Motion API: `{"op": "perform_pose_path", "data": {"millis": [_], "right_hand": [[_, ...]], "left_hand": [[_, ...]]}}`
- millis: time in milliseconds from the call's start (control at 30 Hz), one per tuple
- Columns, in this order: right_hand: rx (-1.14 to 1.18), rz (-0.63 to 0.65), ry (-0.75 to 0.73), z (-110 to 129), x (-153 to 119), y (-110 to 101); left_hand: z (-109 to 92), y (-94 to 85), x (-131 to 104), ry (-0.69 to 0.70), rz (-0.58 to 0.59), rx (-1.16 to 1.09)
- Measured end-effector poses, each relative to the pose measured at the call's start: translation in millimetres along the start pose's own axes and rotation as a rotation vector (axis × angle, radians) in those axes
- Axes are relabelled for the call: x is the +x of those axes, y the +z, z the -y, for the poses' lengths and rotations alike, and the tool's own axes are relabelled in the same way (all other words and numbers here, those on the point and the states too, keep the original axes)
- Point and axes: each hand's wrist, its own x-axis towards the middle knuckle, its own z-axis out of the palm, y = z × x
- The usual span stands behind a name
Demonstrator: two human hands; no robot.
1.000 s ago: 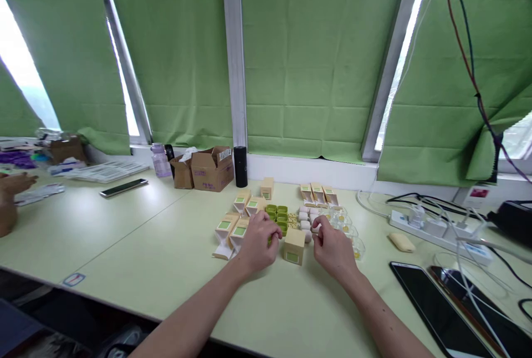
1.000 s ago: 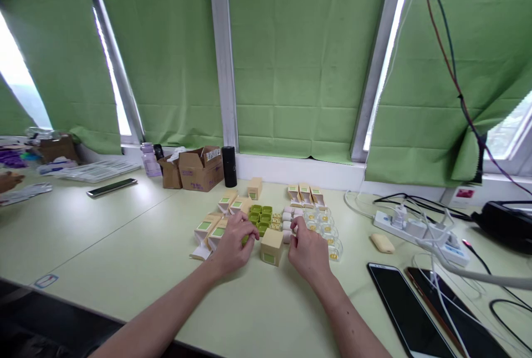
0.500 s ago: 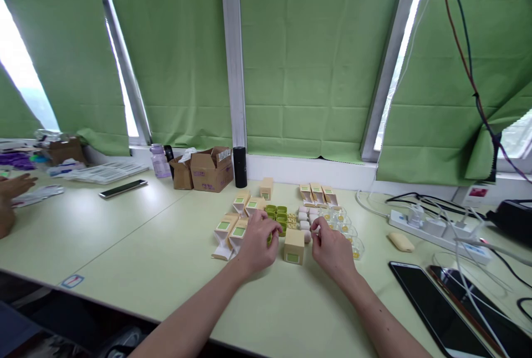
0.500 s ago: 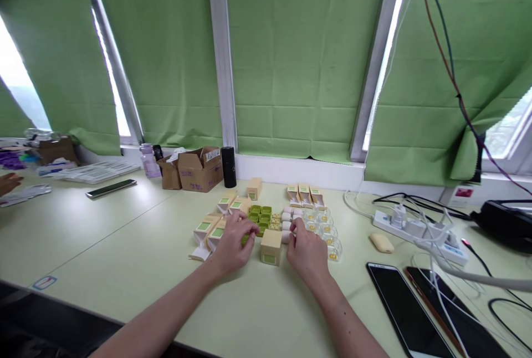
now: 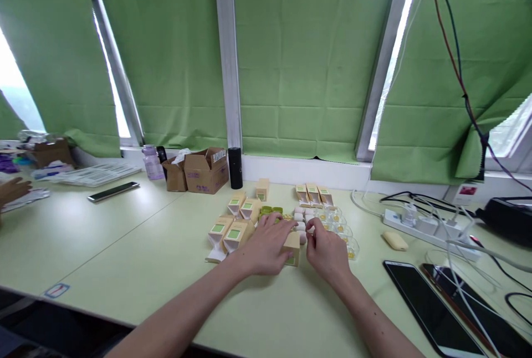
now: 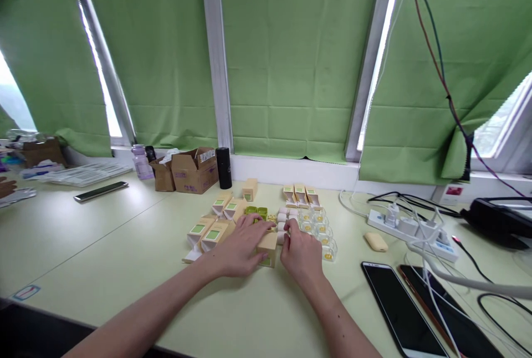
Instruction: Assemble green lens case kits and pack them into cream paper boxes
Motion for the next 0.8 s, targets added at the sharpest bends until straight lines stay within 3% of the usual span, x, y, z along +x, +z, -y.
{"op": "perform_pose_path", "data": {"millis": [233,367,467,633,800], "right_hand": [[0.031,-0.037,0.003,3,-1,-4],[0.033,-0.058,0.010,3,-1,-4],[0.033,-0.062,-0.003,4,-2,-4],[0.055,-0.048,-0.036,5,-3,-2],[0.066,-0.040,-0.052,5,-4,0]], "left_hand": [[5,-35.5,28,0.041,0.183,0.094],[31,-59.7,59,-0.042,0.119,0.107],[57,-67.5,90,-0.111,0.020,0.163],[93,-49.2,128,-0.173,-0.045,0.247],[112,-19.4,145,-0.222,-0.012,0.297]]}}
